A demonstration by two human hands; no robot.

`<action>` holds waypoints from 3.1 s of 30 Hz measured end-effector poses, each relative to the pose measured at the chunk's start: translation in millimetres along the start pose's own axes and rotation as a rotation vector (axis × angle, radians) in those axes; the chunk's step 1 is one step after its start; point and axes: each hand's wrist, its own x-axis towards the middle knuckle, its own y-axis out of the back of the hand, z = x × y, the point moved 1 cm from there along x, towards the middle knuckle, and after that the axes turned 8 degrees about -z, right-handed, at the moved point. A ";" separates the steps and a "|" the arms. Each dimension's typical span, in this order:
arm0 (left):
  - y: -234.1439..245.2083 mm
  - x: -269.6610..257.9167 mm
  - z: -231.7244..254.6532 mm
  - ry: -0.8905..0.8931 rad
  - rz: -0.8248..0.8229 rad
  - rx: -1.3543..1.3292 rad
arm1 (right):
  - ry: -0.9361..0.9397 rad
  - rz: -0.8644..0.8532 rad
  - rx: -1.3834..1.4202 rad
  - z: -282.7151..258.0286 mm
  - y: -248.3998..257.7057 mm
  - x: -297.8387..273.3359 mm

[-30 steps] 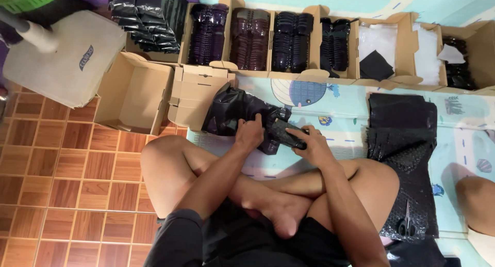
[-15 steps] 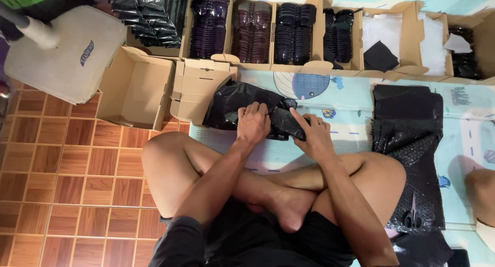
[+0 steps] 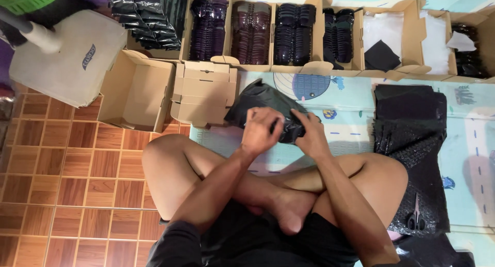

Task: Packaging sunglasses into plastic bags and inspecting the frames.

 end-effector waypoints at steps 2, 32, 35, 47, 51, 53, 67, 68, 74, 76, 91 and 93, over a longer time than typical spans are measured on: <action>8.4 2.3 3.0 0.319 -0.011 -0.154 | -0.109 0.065 0.292 -18.6 20.6 -1.8; -20.1 -11.2 -0.3 1.262 -0.259 -0.782 | -0.143 -0.170 0.531 -90.1 27.5 -26.8; -17.9 -11.5 14.6 1.274 -0.285 -0.821 | -0.113 -0.192 0.528 -81.5 25.6 -24.5; -19.8 -7.0 -3.8 1.256 0.127 -1.037 | 0.024 -0.097 0.671 -79.8 46.0 -41.3; -22.1 -9.0 -4.1 1.276 0.095 -1.089 | -0.056 -0.081 0.624 -98.9 49.9 -45.6; -16.2 -2.2 2.0 1.295 0.026 -1.032 | -0.054 -0.071 0.590 -103.8 47.7 -44.7; 1.5 16.5 11.8 1.331 0.183 -1.146 | -0.035 -0.044 0.558 -132.3 49.9 -48.4; 3.6 17.2 13.0 1.342 0.153 -1.110 | 0.023 -0.081 0.587 -139.8 58.3 -49.0; 7.4 23.9 6.1 1.246 0.267 -1.295 | 0.310 0.042 0.944 -88.2 37.8 -41.0; 6.4 20.7 0.2 1.204 0.306 -1.382 | 0.277 0.069 1.150 -79.7 43.8 -36.1; 26.0 22.1 -23.5 0.898 0.516 -1.731 | -0.018 0.244 1.811 -45.3 94.0 -52.6; 28.8 21.8 -26.5 0.871 0.528 -1.730 | -0.075 0.500 1.221 -21.0 88.9 -54.2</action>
